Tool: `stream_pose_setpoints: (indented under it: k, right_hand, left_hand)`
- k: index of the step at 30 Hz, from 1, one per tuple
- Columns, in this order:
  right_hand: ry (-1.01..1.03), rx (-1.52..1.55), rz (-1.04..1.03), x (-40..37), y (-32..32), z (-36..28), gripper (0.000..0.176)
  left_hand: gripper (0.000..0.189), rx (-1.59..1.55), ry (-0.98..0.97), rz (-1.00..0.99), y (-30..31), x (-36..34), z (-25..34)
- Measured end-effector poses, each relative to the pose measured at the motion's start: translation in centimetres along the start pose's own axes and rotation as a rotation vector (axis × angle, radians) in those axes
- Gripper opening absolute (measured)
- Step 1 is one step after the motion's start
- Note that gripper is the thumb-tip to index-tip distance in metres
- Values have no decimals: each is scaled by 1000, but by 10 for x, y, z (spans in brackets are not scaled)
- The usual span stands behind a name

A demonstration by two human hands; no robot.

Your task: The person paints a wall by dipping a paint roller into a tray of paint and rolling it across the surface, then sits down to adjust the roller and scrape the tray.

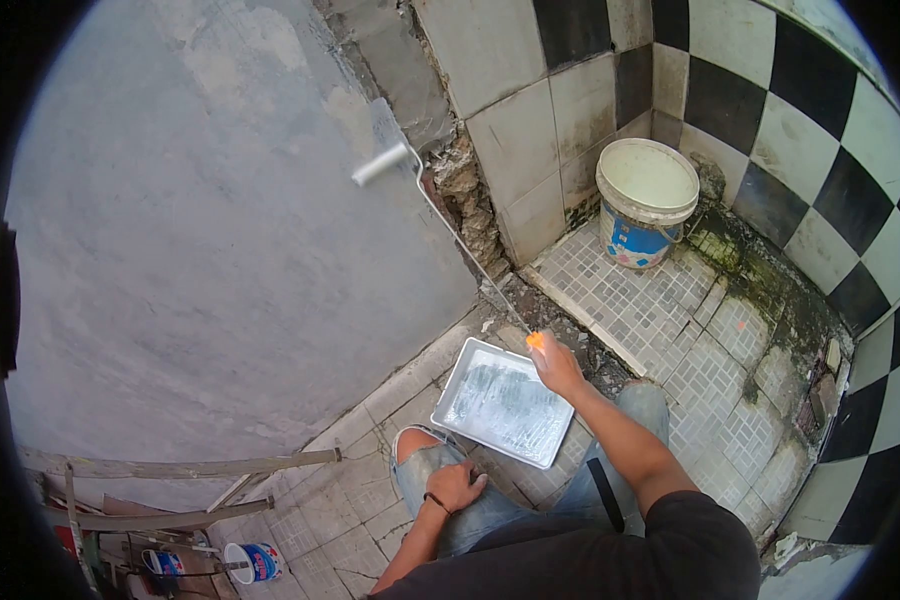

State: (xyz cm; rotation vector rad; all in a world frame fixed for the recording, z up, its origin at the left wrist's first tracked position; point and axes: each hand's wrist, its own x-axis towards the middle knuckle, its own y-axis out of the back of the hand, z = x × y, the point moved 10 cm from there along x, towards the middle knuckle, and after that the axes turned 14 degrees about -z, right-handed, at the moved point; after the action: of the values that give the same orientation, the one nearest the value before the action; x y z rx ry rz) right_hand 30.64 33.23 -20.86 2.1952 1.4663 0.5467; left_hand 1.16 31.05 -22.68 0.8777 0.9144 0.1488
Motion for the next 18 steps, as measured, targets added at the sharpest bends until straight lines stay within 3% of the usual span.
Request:
stream_pose_setpoints:
  k: [7,14,18]
  right_hand:
    - [66,38,27,47,33,-64,28]
    - [58,-18,-24,24,-10,20,30]
    - [-74,-39,-109,-9,-32,73,33]
  left_hand:
    - [38,4,-6,29,-1,-1,1]
    - [38,-22,-34,101,1,-8,1]
    - [37,-41,-39,108,1,-12,4]
